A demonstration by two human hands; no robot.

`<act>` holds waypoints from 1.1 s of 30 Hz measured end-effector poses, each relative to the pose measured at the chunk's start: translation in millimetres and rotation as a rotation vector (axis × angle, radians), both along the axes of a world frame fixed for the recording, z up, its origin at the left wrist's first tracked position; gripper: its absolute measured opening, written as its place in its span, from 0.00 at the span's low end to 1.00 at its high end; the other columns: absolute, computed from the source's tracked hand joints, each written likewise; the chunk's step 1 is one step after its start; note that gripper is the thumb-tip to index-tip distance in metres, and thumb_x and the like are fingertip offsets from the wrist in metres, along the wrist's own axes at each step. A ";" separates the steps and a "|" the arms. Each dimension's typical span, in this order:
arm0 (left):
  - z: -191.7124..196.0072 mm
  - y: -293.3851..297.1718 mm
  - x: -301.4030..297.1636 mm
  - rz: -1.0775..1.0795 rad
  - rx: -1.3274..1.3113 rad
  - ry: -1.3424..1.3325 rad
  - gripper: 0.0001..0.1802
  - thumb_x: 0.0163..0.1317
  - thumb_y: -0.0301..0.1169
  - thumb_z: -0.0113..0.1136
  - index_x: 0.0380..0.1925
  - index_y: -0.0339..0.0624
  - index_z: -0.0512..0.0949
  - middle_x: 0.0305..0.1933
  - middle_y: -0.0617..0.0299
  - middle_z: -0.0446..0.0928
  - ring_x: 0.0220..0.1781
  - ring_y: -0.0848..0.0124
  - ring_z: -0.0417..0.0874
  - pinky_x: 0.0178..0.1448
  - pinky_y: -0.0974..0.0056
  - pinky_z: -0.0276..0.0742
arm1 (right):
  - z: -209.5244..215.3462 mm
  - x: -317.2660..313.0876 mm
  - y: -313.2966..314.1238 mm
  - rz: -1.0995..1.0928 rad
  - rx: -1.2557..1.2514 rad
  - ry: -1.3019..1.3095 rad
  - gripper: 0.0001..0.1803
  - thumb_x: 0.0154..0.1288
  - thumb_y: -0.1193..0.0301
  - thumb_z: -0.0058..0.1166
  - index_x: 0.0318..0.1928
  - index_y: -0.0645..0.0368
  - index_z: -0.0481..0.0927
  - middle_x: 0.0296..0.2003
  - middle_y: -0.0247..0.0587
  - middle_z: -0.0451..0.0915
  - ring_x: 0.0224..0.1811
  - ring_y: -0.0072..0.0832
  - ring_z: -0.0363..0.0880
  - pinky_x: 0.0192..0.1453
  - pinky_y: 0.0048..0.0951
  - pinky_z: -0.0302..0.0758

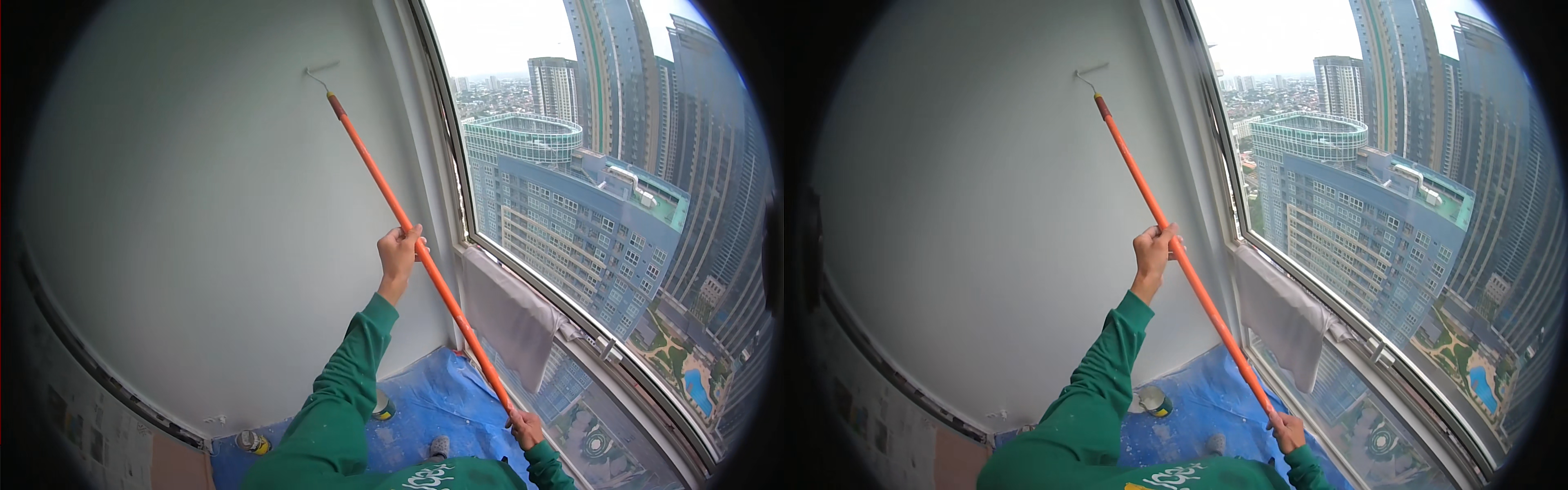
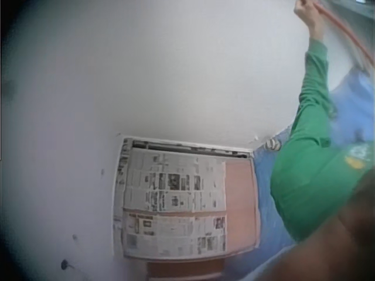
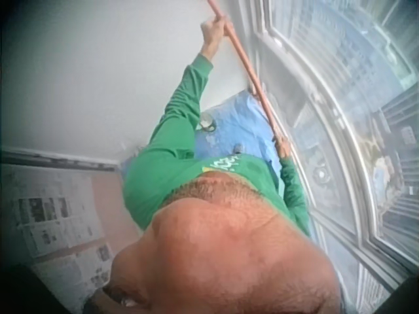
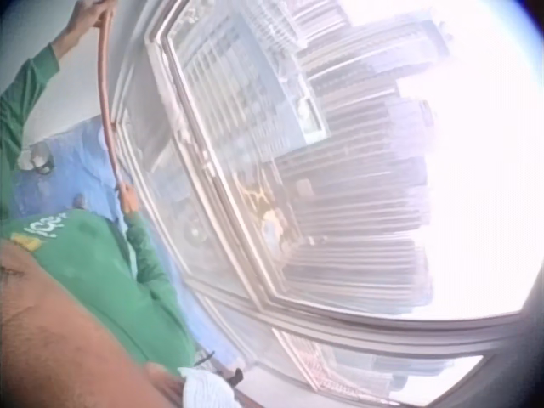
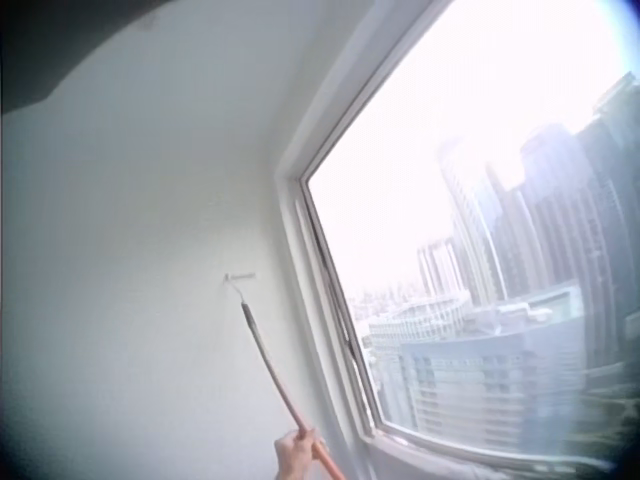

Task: The person uses a paint roller attached to a long orange extension pole to apply white paint to a wall. They repeatedly dip the roller into a paint can on the floor and roll the paint onto the wall surface in vertical strokes.

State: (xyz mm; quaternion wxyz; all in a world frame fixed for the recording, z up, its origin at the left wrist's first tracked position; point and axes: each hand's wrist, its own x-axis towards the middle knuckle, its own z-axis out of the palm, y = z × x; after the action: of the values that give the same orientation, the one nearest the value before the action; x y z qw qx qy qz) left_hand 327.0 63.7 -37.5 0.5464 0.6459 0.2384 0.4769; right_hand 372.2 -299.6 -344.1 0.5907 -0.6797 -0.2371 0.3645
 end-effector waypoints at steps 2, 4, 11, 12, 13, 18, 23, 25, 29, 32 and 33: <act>19.3 2.0 0.7 0.017 0.051 0.003 0.14 0.64 0.36 0.59 0.32 0.32 0.77 0.26 0.57 0.79 0.25 0.70 0.83 0.28 0.66 0.82 | 25.6 5.4 21.3 0.022 0.053 0.029 0.28 0.69 0.49 0.49 0.24 0.63 0.80 0.16 0.30 0.68 0.17 0.18 0.64 0.23 0.24 0.60; 35.6 5.5 3.3 0.025 0.095 -0.003 0.14 0.64 0.36 0.59 0.32 0.32 0.77 0.26 0.57 0.79 0.26 0.70 0.83 0.29 0.66 0.82 | 51.5 11.1 40.4 0.040 0.098 0.040 0.30 0.69 0.48 0.48 0.24 0.64 0.79 0.15 0.29 0.66 0.16 0.17 0.61 0.21 0.23 0.56; 97.4 19.3 12.4 0.060 0.233 -0.013 0.16 0.64 0.37 0.58 0.32 0.31 0.79 0.27 0.56 0.80 0.27 0.70 0.84 0.29 0.65 0.83 | 136.2 32.3 103.4 0.090 0.231 0.007 0.33 0.70 0.45 0.48 0.23 0.64 0.77 0.13 0.27 0.59 0.12 0.15 0.54 0.16 0.23 0.45; 106.5 17.7 14.5 0.058 0.249 -0.019 0.16 0.64 0.37 0.58 0.32 0.31 0.79 0.27 0.56 0.80 0.27 0.70 0.84 0.29 0.65 0.83 | 150.2 35.5 111.3 0.104 0.252 0.015 0.33 0.70 0.44 0.48 0.23 0.64 0.76 0.13 0.26 0.59 0.12 0.15 0.53 0.16 0.22 0.45; 118.7 17.3 16.8 0.037 0.255 -0.033 0.16 0.64 0.37 0.59 0.32 0.31 0.79 0.27 0.55 0.80 0.26 0.69 0.83 0.29 0.65 0.83 | 169.4 37.5 119.0 0.117 0.274 0.020 0.33 0.69 0.44 0.48 0.23 0.63 0.76 0.13 0.26 0.58 0.12 0.15 0.53 0.16 0.22 0.45; 167.5 27.6 20.8 -0.003 0.274 -0.092 0.16 0.64 0.38 0.59 0.30 0.32 0.78 0.26 0.54 0.80 0.24 0.68 0.83 0.29 0.64 0.83 | 250.9 37.7 159.3 0.201 0.293 0.034 0.33 0.67 0.39 0.47 0.24 0.60 0.72 0.13 0.24 0.56 0.12 0.14 0.51 0.15 0.23 0.45; 236.0 52.1 22.1 0.067 0.376 -0.095 0.16 0.64 0.37 0.60 0.26 0.33 0.77 0.25 0.54 0.80 0.24 0.67 0.83 0.28 0.63 0.83 | 321.4 37.4 179.6 0.235 0.292 -0.020 0.35 0.64 0.35 0.47 0.25 0.58 0.71 0.13 0.25 0.55 0.11 0.15 0.51 0.15 0.24 0.47; 257.0 59.6 26.0 0.094 0.421 -0.084 0.15 0.64 0.36 0.60 0.24 0.34 0.77 0.25 0.54 0.80 0.24 0.66 0.84 0.28 0.63 0.84 | 339.0 40.0 185.8 0.234 0.298 -0.040 0.36 0.63 0.34 0.47 0.25 0.58 0.71 0.13 0.24 0.55 0.11 0.16 0.50 0.16 0.24 0.47; 284.5 65.3 30.2 0.147 0.417 -0.104 0.14 0.63 0.35 0.61 0.25 0.34 0.77 0.25 0.53 0.81 0.24 0.65 0.84 0.28 0.63 0.84 | 364.2 38.7 193.8 0.249 0.318 -0.052 0.37 0.63 0.33 0.47 0.26 0.59 0.70 0.13 0.24 0.55 0.11 0.16 0.50 0.16 0.24 0.48; 299.3 63.0 33.4 0.170 0.413 -0.111 0.14 0.63 0.34 0.60 0.26 0.34 0.77 0.25 0.54 0.80 0.23 0.65 0.84 0.28 0.63 0.83 | 381.4 38.1 193.8 0.250 0.325 -0.056 0.37 0.63 0.34 0.47 0.27 0.60 0.70 0.12 0.25 0.55 0.11 0.16 0.51 0.16 0.24 0.49; 303.3 64.6 33.0 0.174 0.408 -0.112 0.13 0.63 0.34 0.60 0.26 0.34 0.77 0.25 0.54 0.80 0.23 0.65 0.84 0.28 0.63 0.83 | 385.6 37.8 195.6 0.258 0.328 -0.053 0.37 0.63 0.34 0.47 0.27 0.60 0.70 0.12 0.25 0.55 0.11 0.16 0.51 0.16 0.24 0.49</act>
State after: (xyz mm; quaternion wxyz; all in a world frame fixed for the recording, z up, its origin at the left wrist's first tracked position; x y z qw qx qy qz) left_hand 360.0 128.3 265.8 0.3738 0.6927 0.1611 0.5954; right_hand 410.0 -103.9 41.5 0.6354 -0.5477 -0.3938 0.3758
